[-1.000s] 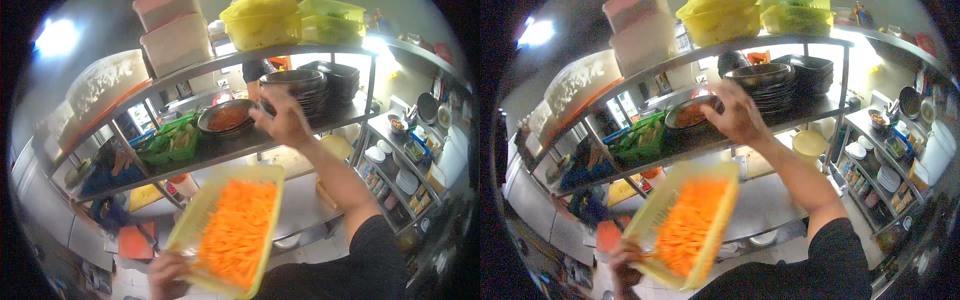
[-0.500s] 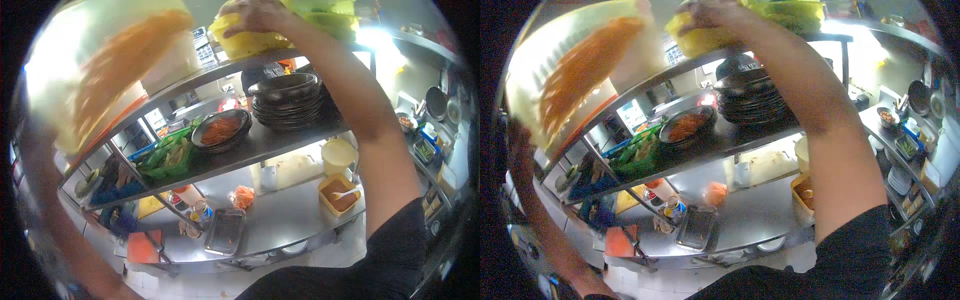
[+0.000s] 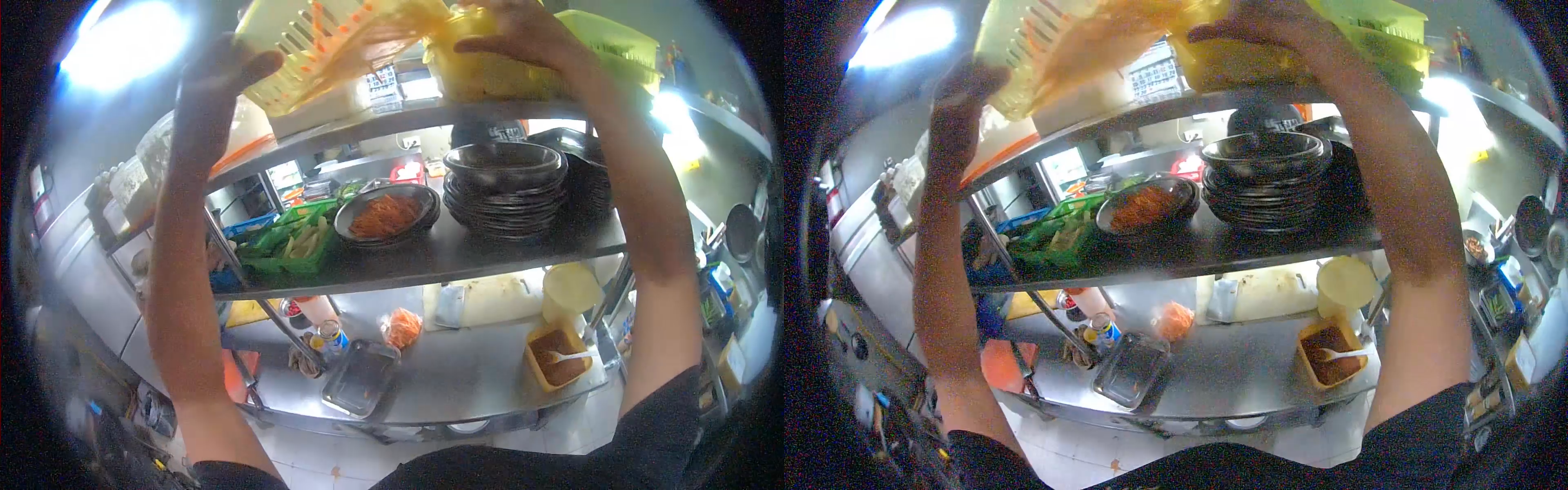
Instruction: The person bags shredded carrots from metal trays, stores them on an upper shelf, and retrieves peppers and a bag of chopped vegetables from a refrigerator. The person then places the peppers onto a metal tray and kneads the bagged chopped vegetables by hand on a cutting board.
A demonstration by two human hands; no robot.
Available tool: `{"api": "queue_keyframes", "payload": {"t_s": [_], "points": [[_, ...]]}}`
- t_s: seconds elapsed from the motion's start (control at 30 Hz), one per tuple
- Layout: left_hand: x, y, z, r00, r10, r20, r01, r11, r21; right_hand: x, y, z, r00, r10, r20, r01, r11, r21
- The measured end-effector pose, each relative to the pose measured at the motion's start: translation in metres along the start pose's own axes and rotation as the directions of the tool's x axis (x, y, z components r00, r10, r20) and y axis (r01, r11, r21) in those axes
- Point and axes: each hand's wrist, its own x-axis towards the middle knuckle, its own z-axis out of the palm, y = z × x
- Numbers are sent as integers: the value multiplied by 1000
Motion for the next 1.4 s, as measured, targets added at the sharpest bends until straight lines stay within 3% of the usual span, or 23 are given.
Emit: {"api": "queue_keyframes", "payload": {"t_s": [0.07,0.13,0.17,0.3,0.33,0.37,0.4,0.43,0.5,0.53,0.63,0.67,0.83,1.0,1.13,1.2,1.23,1.33,1.37,1.4], "points": [[-1,-1,7,986,-166,7,165,968,-188,-8,-18,-19,989,71,-133,-48,985,167],[0,1,6,990,-143,13,144,981,-133,-2,-40,-32,925,-140,-353,242,934,264],[0,1,5,991,-135,22,137,985,-104,2,-54,-39,918,-189,-349,289,921,260],[3,-13,-4,998,68,-15,-62,967,245,30,-98,-39,825,-420,-378,401,906,-132],[4,-5,-5,990,-138,-23,140,977,160,36,-104,-36,842,-403,-359,406,911,-73],[6,-19,-4,988,-117,-104,130,983,126,43,-107,-33,858,-385,-340,401,916,-24],[11,-28,-14,985,-162,64,159,986,45,52,-109,-32,871,-376,-316,370,925,-81],[13,-37,-20,996,27,89,-49,967,249,60,-112,-31,883,-367,-291,341,930,-139],[15,-40,-22,985,-153,75,157,986,-50,70,-125,-37,906,-376,-196,289,885,-366],[18,-54,-33,955,-277,111,294,936,-195,72,-128,-36,894,-389,-221,295,884,-363],[36,-115,-59,985,-174,16,164,888,-430,68,-131,-29,840,-434,-326,314,878,-360],[40,-137,-63,987,-160,-4,140,879,-456,66,-131,-33,856,-431,-284,321,875,-362],[53,-191,-2,983,-163,87,175,972,-155,61,-137,-52,913,-379,-152,302,877,-373],[56,-217,0,984,-141,104,129,985,119,66,-133,-52,899,-415,-140,335,858,-391],[55,-234,-16,993,-68,101,24,920,390,70,-134,-48,924,-377,-69,343,894,-288],[53,-243,-23,992,-14,123,-54,846,530,72,-144,-56,962,-269,47,273,937,-219],[52,-247,-25,990,17,138,-96,803,589,74,-148,-60,971,-217,105,238,930,-280],[49,-262,-28,950,234,206,-309,618,723,65,-142,-39,964,-260,-62,226,917,-329],[41,-220,-29,989,41,144,-126,748,652,60,-142,-29,950,-274,-148,208,912,-353],[36,-213,-31,991,-34,132,-42,844,535,58,-143,-22,943,-281,-176,210,918,-337]]}}
